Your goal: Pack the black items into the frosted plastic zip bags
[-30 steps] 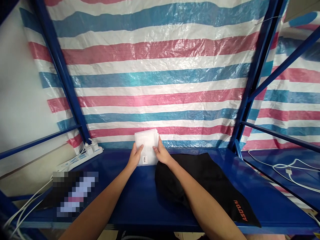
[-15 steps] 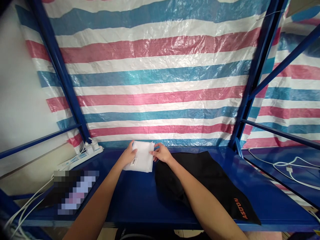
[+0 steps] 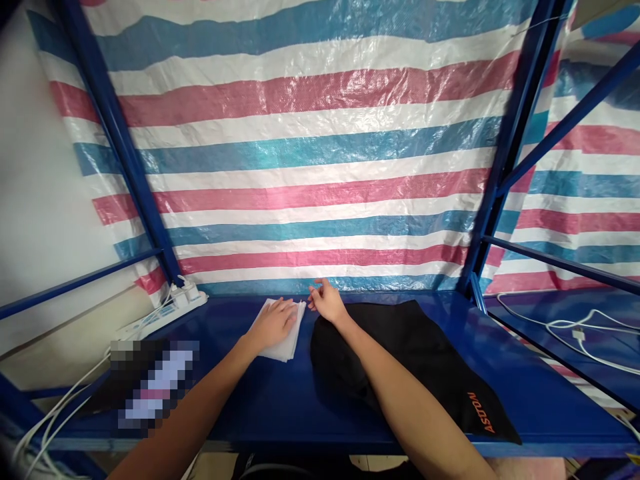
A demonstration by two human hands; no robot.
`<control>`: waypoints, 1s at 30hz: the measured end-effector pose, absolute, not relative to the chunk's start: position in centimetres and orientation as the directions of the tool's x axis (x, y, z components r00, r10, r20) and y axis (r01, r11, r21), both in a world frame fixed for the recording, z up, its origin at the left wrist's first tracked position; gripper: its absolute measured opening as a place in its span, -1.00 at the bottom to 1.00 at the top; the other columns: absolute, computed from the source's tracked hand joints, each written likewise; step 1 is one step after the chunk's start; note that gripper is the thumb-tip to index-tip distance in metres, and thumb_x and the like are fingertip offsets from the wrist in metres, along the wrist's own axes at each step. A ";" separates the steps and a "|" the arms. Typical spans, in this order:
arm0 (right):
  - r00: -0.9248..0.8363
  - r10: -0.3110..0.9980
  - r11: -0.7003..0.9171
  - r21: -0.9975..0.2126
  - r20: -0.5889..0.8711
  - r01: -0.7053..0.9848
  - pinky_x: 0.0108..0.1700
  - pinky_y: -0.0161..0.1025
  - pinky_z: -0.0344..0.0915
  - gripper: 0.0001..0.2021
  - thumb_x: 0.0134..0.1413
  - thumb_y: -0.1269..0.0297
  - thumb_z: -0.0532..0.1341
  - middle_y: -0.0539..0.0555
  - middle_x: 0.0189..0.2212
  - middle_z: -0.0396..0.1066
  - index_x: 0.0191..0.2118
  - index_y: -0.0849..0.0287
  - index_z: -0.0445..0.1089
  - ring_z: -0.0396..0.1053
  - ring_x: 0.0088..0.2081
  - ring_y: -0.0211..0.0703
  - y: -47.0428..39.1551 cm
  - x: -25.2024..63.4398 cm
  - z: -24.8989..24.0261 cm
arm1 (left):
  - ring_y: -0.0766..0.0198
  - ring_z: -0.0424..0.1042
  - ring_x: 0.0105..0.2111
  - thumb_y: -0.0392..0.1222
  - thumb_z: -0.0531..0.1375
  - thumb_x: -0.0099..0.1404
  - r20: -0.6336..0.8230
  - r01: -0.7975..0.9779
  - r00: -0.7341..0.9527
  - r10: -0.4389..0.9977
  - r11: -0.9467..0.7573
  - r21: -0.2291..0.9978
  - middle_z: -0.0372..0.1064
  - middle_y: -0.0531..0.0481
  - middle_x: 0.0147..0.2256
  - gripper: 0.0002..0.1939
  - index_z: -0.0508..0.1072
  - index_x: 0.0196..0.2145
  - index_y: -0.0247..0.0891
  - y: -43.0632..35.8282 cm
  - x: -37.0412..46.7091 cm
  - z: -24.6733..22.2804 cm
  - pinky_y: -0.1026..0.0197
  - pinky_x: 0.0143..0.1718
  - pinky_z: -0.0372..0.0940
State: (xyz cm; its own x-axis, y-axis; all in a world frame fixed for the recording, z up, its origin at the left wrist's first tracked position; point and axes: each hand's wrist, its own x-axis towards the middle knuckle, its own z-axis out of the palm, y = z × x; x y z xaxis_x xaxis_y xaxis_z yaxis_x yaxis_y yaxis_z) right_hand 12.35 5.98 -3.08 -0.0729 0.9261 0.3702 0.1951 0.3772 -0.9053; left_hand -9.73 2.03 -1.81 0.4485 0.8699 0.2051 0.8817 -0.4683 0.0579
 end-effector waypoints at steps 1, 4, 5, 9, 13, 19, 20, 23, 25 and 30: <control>-0.040 0.919 0.391 -0.895 0.392 0.214 -0.39 -0.22 0.57 -0.74 0.45 0.09 0.15 -0.04 -0.37 0.56 0.10 0.07 0.23 0.62 -0.42 -0.13 6.0 12.6 -3.0 | -0.15 0.01 0.52 -0.10 -0.06 0.61 0.175 0.888 0.445 0.878 -0.458 0.044 0.15 -0.08 0.49 -0.46 0.33 0.44 -0.09 1.9 -9.5 -2.5 -0.33 0.50 -0.10; 0.013 0.897 0.421 -0.864 0.441 0.277 -0.35 -0.19 0.55 -0.78 0.44 0.14 0.15 -0.02 -0.36 0.57 0.07 0.07 0.28 0.61 -0.40 -0.10 6.0 13.0 -2.7 | -0.22 -0.08 0.54 -0.09 -0.13 0.62 0.140 0.910 0.405 0.903 -0.414 0.037 0.04 -0.05 0.53 -0.41 0.23 0.50 -0.06 1.7 -9.2 -3.9 -0.51 0.48 -0.22; 0.015 0.891 0.429 -0.854 0.453 0.295 -0.32 -0.18 0.55 -0.78 0.42 0.15 0.17 -0.02 -0.36 0.57 0.07 0.07 0.29 0.61 -0.40 -0.10 6.0 13.1 -2.6 | -0.26 -0.12 0.55 -0.06 -0.14 0.62 0.131 0.915 0.394 0.910 -0.401 0.036 -0.01 -0.02 0.54 -0.40 0.21 0.51 -0.03 1.7 -9.2 -4.1 -0.56 0.46 -0.24; 0.007 0.879 0.445 -0.826 0.476 0.346 -0.26 -0.17 0.55 -0.77 0.42 0.16 0.18 -0.03 -0.35 0.59 0.09 0.07 0.30 0.62 -0.39 -0.10 5.6 13.1 -2.3 | -0.45 -0.25 0.54 0.09 -0.15 0.61 0.099 0.946 0.317 0.943 -0.322 0.033 -0.21 0.01 0.58 -0.38 0.14 0.54 0.10 1.8 -9.3 -4.0 -0.64 0.41 -0.20; 0.002 0.880 0.441 -0.820 0.474 0.365 -0.27 -0.20 0.53 -0.78 0.43 0.18 0.17 -0.04 -0.36 0.59 0.10 0.07 0.29 0.62 -0.42 -0.12 5.4 13.1 -2.1 | -0.43 -0.20 0.54 0.15 -0.16 0.60 0.072 0.959 0.282 0.957 -0.284 0.019 -0.18 -0.06 0.58 -0.34 0.05 0.56 0.08 2.0 -9.2 -3.8 -0.57 0.43 -0.21; -0.006 0.886 0.433 -0.822 0.464 0.369 -0.30 -0.23 0.50 -0.79 0.44 0.22 0.18 -0.06 -0.37 0.58 0.10 0.08 0.29 0.62 -0.45 -0.15 5.2 13.1 -2.0 | -0.35 -0.22 0.55 0.17 -0.18 0.58 0.072 0.963 0.268 0.961 -0.269 0.001 -0.20 -0.10 0.58 -0.26 0.04 0.57 -0.13 2.2 -9.0 -4.2 -0.54 0.46 -0.30; -0.008 0.886 0.433 -0.822 0.463 0.369 -0.30 -0.24 0.50 -0.79 0.44 0.22 0.18 -0.06 -0.37 0.58 0.10 0.09 0.29 0.62 -0.45 -0.15 5.2 13.1 -2.0 | -0.32 -0.22 0.56 0.17 -0.19 0.58 0.072 0.963 0.268 0.961 -0.269 -0.001 -0.21 -0.13 0.58 -0.26 0.05 0.57 -0.17 2.2 -9.0 -4.2 -0.51 0.47 -0.30; -0.016 0.888 0.431 -0.821 0.459 0.373 -0.30 -0.25 0.49 -0.79 0.45 0.23 0.19 -0.06 -0.38 0.59 0.10 0.09 0.30 0.62 -0.45 -0.15 5.2 13.1 -1.9 | -0.23 -0.23 0.57 0.15 -0.20 0.58 0.076 0.965 0.262 0.962 -0.262 -0.006 -0.24 -0.30 0.57 -0.22 0.03 0.57 -0.34 2.2 -8.9 -4.3 -0.38 0.51 -0.28; -0.021 0.890 0.429 -0.821 0.455 0.377 -0.30 -0.25 0.49 -0.79 0.44 0.23 0.19 -0.06 -0.38 0.59 0.10 0.09 0.30 0.62 -0.45 -0.15 5.1 13.1 -1.9 | -0.23 -0.22 0.57 0.15 -0.18 0.57 0.077 0.969 0.248 0.966 -0.248 -0.005 -0.23 -0.37 0.57 -0.20 0.03 0.55 -0.43 2.3 -8.7 -4.3 -0.31 0.52 -0.26; -0.029 0.894 0.424 -0.821 0.448 0.383 -0.33 -0.25 0.49 -0.80 0.44 0.22 0.20 -0.05 -0.40 0.60 0.09 0.09 0.32 0.61 -0.46 -0.14 4.8 13.0 -2.0 | -0.46 -0.22 0.54 0.24 -0.16 0.55 0.070 0.982 0.183 0.981 -0.185 0.023 -0.22 -0.33 0.57 -0.18 0.08 0.55 -0.31 2.6 -8.6 -4.4 -0.52 0.45 -0.24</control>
State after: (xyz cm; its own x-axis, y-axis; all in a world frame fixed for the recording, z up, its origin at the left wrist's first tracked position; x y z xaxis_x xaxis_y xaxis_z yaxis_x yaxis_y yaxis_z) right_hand 13.03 4.77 -2.05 -0.0288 0.8935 0.4481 0.3835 0.4238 -0.8205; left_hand -8.57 2.57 -4.43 0.1830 0.9806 0.0698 0.9825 -0.1850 0.0228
